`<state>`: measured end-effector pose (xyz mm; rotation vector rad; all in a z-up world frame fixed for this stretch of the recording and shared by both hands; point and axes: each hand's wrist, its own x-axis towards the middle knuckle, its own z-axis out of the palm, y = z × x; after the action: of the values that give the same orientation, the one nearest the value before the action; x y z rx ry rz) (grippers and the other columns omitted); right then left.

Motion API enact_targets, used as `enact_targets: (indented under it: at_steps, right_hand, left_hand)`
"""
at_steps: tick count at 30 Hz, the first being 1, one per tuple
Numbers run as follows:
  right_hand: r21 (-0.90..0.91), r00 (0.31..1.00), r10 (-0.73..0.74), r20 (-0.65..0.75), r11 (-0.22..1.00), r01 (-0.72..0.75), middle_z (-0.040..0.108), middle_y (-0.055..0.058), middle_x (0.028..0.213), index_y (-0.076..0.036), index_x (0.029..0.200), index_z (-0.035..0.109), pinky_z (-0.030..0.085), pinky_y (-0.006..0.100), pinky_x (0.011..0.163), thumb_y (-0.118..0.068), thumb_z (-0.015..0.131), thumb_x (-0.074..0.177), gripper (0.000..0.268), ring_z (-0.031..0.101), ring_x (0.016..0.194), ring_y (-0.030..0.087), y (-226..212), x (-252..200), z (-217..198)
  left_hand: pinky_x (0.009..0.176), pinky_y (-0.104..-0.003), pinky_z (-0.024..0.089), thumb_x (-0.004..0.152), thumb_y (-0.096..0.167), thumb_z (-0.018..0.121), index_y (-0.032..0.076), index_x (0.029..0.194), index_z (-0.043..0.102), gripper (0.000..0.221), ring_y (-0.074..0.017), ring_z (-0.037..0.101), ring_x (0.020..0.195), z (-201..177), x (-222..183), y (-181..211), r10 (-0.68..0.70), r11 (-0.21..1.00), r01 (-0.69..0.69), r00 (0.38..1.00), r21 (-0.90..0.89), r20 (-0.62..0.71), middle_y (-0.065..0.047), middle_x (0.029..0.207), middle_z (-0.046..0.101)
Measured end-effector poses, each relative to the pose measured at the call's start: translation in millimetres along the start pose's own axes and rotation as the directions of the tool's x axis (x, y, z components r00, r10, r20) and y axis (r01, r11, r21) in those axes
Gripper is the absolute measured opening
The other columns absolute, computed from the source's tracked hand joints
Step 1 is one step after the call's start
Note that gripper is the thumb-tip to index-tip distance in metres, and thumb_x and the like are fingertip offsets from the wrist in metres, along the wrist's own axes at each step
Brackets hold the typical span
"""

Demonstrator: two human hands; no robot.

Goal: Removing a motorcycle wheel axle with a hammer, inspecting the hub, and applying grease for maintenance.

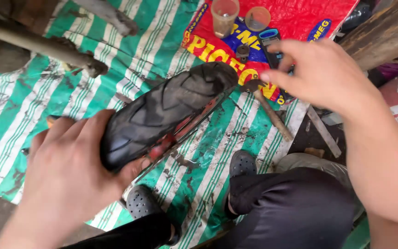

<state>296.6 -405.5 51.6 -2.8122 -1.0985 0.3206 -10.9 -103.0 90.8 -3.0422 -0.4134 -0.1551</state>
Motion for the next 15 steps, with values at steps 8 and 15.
enact_targets:
  at_steps: [8, 15]
  right_hand:
    - [-0.005, 0.951, 0.203, 0.232, 0.978, -0.207, 0.09, 0.001, 0.112, -0.032, 0.148, 0.071, 0.052, 0.045, 0.111, -0.069, 0.067, 0.09, 0.069, 0.086, 0.098, 0.028, 6.0, -77.2, -4.6]
    - [0.303, 0.904, 0.395, 0.165, 0.852, -0.427, 0.083, 0.01, 0.115, -0.015, 0.129, 0.08, 0.055, 0.042, 0.089, -0.032, 0.085, 0.095, 0.038, 0.076, 0.1, 0.026, 171.0, -5.5, 185.7]
  left_hand:
    - [0.112, -0.056, 0.055, 0.063, 0.079, 0.086, 0.045, 0.165, 0.046, 0.115, -0.0378, 0.064, 0.142, -49.7, 36.0, 4.7, -0.221, 0.944, 0.331, 0.661, -0.014, 0.717, -0.009, 0.136, 0.08]
    - [0.115, -0.058, 0.047, 0.059, 0.077, 0.094, 0.037, 0.166, 0.049, 0.123, -0.0383, 0.071, 0.133, -28.8, 31.1, 2.7, -0.152, 0.945, 0.303, 0.738, -0.122, 0.658, -0.008, 0.123, 0.088]
